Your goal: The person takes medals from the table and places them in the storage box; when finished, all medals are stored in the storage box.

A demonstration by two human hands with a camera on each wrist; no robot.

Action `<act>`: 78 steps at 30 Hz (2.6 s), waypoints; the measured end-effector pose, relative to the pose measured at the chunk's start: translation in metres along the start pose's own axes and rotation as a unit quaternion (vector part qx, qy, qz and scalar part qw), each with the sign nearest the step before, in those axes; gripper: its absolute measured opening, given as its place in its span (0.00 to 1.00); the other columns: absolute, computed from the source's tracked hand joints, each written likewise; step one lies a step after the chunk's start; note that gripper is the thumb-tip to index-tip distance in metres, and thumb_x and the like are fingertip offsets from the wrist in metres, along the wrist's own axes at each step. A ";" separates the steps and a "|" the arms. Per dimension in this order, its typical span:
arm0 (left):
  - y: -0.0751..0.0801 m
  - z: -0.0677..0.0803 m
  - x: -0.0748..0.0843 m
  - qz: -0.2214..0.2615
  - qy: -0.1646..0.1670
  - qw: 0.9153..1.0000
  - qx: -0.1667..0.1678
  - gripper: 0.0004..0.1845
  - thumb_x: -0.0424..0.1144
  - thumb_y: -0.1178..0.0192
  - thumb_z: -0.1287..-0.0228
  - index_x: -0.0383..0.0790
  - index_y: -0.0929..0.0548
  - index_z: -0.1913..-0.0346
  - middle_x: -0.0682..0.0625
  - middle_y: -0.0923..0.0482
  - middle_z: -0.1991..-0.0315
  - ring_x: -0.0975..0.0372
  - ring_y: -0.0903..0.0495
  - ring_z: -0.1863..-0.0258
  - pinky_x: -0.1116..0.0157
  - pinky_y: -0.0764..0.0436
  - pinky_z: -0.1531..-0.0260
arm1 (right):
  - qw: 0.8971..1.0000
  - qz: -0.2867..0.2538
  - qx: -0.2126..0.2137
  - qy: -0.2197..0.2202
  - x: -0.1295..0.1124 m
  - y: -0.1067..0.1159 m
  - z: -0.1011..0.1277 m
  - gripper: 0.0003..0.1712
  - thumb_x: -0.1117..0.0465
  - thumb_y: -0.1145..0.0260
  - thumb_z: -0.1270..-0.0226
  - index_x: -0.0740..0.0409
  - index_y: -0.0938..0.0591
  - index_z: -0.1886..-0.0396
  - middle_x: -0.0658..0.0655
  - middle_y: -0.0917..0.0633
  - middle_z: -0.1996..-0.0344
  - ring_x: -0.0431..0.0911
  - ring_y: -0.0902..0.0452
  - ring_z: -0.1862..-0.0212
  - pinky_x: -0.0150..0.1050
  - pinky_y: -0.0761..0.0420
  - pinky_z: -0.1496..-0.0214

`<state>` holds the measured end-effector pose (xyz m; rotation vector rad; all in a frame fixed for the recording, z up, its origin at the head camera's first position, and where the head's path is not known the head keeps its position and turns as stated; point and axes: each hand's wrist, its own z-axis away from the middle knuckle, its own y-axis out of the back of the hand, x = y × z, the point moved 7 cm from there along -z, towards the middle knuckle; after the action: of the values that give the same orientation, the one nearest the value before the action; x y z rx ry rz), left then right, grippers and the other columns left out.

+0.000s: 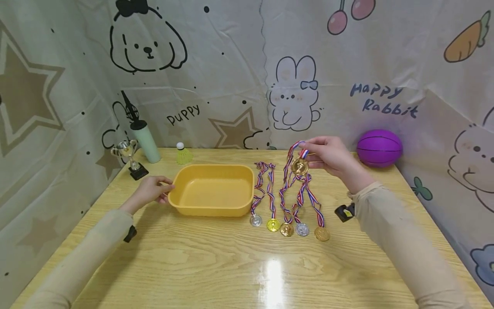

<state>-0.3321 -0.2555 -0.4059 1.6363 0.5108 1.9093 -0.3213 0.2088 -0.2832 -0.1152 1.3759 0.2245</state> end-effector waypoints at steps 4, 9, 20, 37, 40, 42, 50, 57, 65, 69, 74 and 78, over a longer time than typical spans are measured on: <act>-0.001 0.000 -0.002 0.007 -0.001 1.000 0.004 0.20 0.36 0.45 0.30 0.24 0.27 0.43 0.43 0.19 0.72 0.68 0.20 0.84 0.61 0.12 0.72 | 1.000 0.009 -0.020 0.003 -0.002 -0.040 -0.016 0.04 0.59 0.39 0.30 0.55 0.21 0.62 0.46 0.19 0.73 0.36 0.22 0.76 0.27 0.16 0.72; 0.000 0.000 -0.004 0.015 0.000 1.000 0.005 0.20 0.36 0.45 0.30 0.24 0.27 0.43 0.43 0.19 0.74 0.68 0.20 0.84 0.64 0.12 0.75 | 0.999 -0.017 -0.045 0.018 0.000 -0.085 -0.036 0.05 0.61 0.40 0.29 0.58 0.22 0.60 0.47 0.19 0.73 0.38 0.21 0.75 0.27 0.16 0.71; 0.000 -0.002 -0.005 0.023 0.002 1.000 0.007 0.20 0.36 0.43 0.32 0.25 0.26 0.44 0.45 0.19 0.76 0.67 0.20 0.84 0.66 0.13 0.77 | 0.995 -0.083 -0.058 0.013 0.032 -0.153 -0.076 0.10 0.61 0.41 0.28 0.64 0.24 0.55 0.49 0.19 0.72 0.37 0.25 0.78 0.27 0.17 0.75; 0.000 -0.001 -0.006 0.026 0.006 1.000 0.007 0.20 0.36 0.44 0.31 0.24 0.27 0.43 0.42 0.19 0.73 0.68 0.20 0.84 0.65 0.12 0.75 | 0.949 0.290 -0.003 0.119 0.087 -0.174 -0.097 0.10 0.62 0.37 0.32 0.67 0.18 0.60 0.62 0.15 0.68 0.44 0.17 0.74 0.33 0.15 0.76; 0.001 0.001 -0.006 0.021 0.008 1.000 0.010 0.20 0.36 0.44 0.31 0.25 0.27 0.43 0.41 0.19 0.72 0.68 0.20 0.84 0.66 0.13 0.77 | 0.922 0.359 -0.008 0.148 0.085 -0.187 -0.097 0.09 0.63 0.37 0.33 0.66 0.17 0.64 0.60 0.15 0.72 0.42 0.22 0.77 0.29 0.20 0.78; 0.001 0.001 -0.006 0.018 0.008 1.000 0.010 0.20 0.36 0.45 0.30 0.25 0.27 0.43 0.39 0.19 0.71 0.68 0.20 0.84 0.67 0.13 0.77 | 0.908 0.390 -0.016 0.152 0.086 -0.195 -0.098 0.08 0.63 0.36 0.33 0.65 0.17 0.66 0.58 0.15 0.73 0.40 0.25 0.79 0.28 0.23 0.79; -0.002 0.000 -0.004 0.022 0.007 1.000 0.008 0.20 0.36 0.45 0.31 0.24 0.27 0.43 0.33 0.19 0.68 0.68 0.20 0.85 0.67 0.13 0.78 | 0.900 0.422 -0.010 0.108 0.096 -0.202 -0.103 0.08 0.66 0.37 0.35 0.63 0.18 0.73 0.55 0.18 0.78 0.39 0.27 0.83 0.26 0.26 0.84; -0.004 -0.001 -0.001 0.015 0.007 1.000 0.007 0.19 0.36 0.45 0.31 0.25 0.27 0.44 0.36 0.18 0.71 0.68 0.21 0.85 0.65 0.13 0.76 | 0.889 0.446 0.015 0.103 0.098 -0.198 -0.104 0.08 0.65 0.38 0.34 0.61 0.17 0.72 0.54 0.18 0.77 0.41 0.27 0.79 0.27 0.28 0.80; -0.005 0.000 -0.001 0.014 0.003 1.000 0.009 0.19 0.36 0.44 0.31 0.25 0.26 0.44 0.41 0.19 0.73 0.68 0.21 0.85 0.64 0.12 0.76 | 0.887 0.451 0.024 0.099 0.097 -0.195 -0.103 0.07 0.63 0.35 0.35 0.62 0.15 0.65 0.59 0.14 0.64 0.45 0.23 0.70 0.34 0.19 0.67; -0.004 0.000 -0.001 0.009 0.004 1.000 0.011 0.19 0.36 0.44 0.30 0.25 0.27 0.43 0.43 0.20 0.74 0.68 0.21 0.85 0.61 0.12 0.74 | 0.888 0.445 0.014 0.114 0.093 -0.198 -0.098 0.08 0.62 0.34 0.36 0.62 0.15 0.62 0.59 0.13 0.63 0.45 0.21 0.67 0.36 0.16 0.64; -0.001 0.001 -0.002 0.004 0.006 1.000 0.017 0.19 0.36 0.45 0.30 0.25 0.26 0.43 0.44 0.20 0.74 0.68 0.21 0.85 0.60 0.12 0.73 | 0.906 0.406 -0.001 0.121 0.083 -0.194 -0.091 0.10 0.62 0.34 0.36 0.65 0.16 0.60 0.59 0.14 0.66 0.47 0.18 0.68 0.33 0.17 0.70; -0.003 0.001 -0.002 0.007 0.007 1.000 0.016 0.19 0.36 0.45 0.30 0.25 0.27 0.43 0.45 0.21 0.75 0.68 0.21 0.85 0.60 0.12 0.73 | 0.938 0.329 -0.023 0.108 0.079 -0.177 -0.083 0.16 0.62 0.32 0.37 0.68 0.19 0.53 0.63 0.14 0.63 0.51 0.14 0.66 0.34 0.14 0.74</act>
<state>-0.3303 -0.2547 -0.4086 1.6529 0.5384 1.9330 -0.3470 0.0261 -0.3856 0.2990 1.5931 0.8244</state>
